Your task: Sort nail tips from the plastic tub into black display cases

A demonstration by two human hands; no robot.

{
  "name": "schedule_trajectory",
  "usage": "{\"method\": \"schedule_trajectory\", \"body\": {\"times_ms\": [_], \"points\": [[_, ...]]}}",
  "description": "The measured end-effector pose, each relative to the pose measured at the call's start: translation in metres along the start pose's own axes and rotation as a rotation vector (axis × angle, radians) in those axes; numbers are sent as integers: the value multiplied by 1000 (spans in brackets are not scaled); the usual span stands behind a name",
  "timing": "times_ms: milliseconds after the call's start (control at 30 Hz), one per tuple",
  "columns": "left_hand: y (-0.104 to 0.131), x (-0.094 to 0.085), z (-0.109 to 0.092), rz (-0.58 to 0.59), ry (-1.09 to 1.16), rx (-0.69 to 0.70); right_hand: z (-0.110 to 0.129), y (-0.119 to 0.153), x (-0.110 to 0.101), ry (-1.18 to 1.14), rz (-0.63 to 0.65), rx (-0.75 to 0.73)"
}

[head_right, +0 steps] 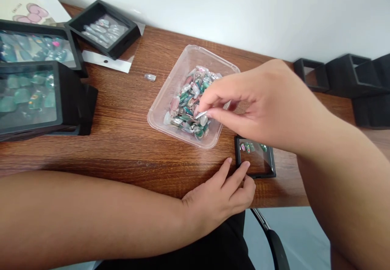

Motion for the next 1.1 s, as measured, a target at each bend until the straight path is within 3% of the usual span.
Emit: {"method": "schedule_trajectory", "body": {"times_ms": [233, 367, 633, 833, 1000, 1100], "points": [[-3, 0, -2, 36, 0, 33, 0, 6, -6, -17, -133, -54], [-3, -1, -1, 43, -8, 50, -2, 6, -3, -19, -86, -50], [-2, -1, 0, 67, -44, 109, -2, -6, 2, 204, 8, -5], [-2, -1, -1, 76, -109, 132, -3, -13, 11, 147, 114, -27], [-4, 0, -3, 123, -53, 143, -1, -14, 13, 199, 97, -63], [-4, 1, -4, 114, -36, 131, 0, -15, 18, 110, 145, -60]]}}
Point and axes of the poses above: each hand's wrist, its own y-axis away from the middle knuckle, its own x-axis out of the palm, z = x × y, the point moved 7 cm from there along -y, towards the middle knuckle
